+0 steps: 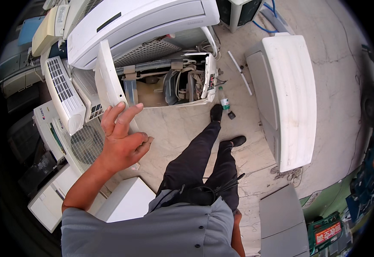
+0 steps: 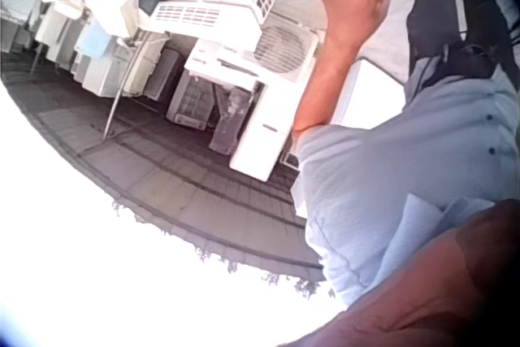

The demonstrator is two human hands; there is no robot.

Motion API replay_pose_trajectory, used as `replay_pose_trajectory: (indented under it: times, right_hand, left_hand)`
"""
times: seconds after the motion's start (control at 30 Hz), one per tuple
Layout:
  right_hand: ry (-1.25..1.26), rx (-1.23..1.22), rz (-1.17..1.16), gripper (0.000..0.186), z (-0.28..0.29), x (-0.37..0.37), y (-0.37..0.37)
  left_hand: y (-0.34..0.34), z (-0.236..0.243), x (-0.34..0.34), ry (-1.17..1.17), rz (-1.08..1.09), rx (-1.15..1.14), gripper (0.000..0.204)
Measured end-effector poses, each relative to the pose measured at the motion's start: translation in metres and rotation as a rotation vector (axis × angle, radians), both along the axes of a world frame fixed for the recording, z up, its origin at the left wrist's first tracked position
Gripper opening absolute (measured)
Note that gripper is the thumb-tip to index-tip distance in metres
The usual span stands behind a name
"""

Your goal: The person walks through an outdoor area filled with air conditioning units, picks up a cordless drill and a wrench, and approaches a specific unit. They use the drill to remove screws from the unit's side panel, then use scissors to cut a wire inside the electrical compartment before closing the panel.

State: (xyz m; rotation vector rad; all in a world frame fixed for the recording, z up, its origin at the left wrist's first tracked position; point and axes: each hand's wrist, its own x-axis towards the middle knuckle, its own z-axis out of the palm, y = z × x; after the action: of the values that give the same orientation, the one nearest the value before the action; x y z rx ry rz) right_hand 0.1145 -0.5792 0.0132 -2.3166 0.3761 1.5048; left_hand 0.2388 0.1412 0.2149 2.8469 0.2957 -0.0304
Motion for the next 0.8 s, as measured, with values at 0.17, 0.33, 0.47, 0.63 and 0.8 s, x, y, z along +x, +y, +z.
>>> replay_pose_trajectory:
  times: [0.17, 0.33, 0.47, 0.63, 0.8]
  right_hand:
    - [-0.016, -0.035, 0.198, 0.028, 0.026, 0.06, 0.025]
    - [-0.077, -0.03, 0.115, 0.029, 0.029, 0.089, 0.027]
    - [-0.103, 0.052, 0.035, 0.027, 0.038, 0.107, 0.057]
    - [-0.103, 0.059, 0.016, 0.025, 0.042, 0.126, 0.092]
    - [-0.145, 0.112, -0.063, 0.021, 0.021, 0.125, 0.083]
  left_hand:
    - [0.009, -0.004, -0.019, -0.115, -0.007, -0.005, 0.024]
    - [0.014, -0.003, -0.037, -0.245, 0.017, -0.022, 0.025]
    - [0.015, -0.004, -0.047, -0.314, 0.023, -0.015, 0.027]
    - [0.013, 0.007, -0.05, -0.298, 0.057, 0.046, 0.026]
    - [0.009, 0.019, -0.047, -0.256, 0.214, 0.145, 0.025]
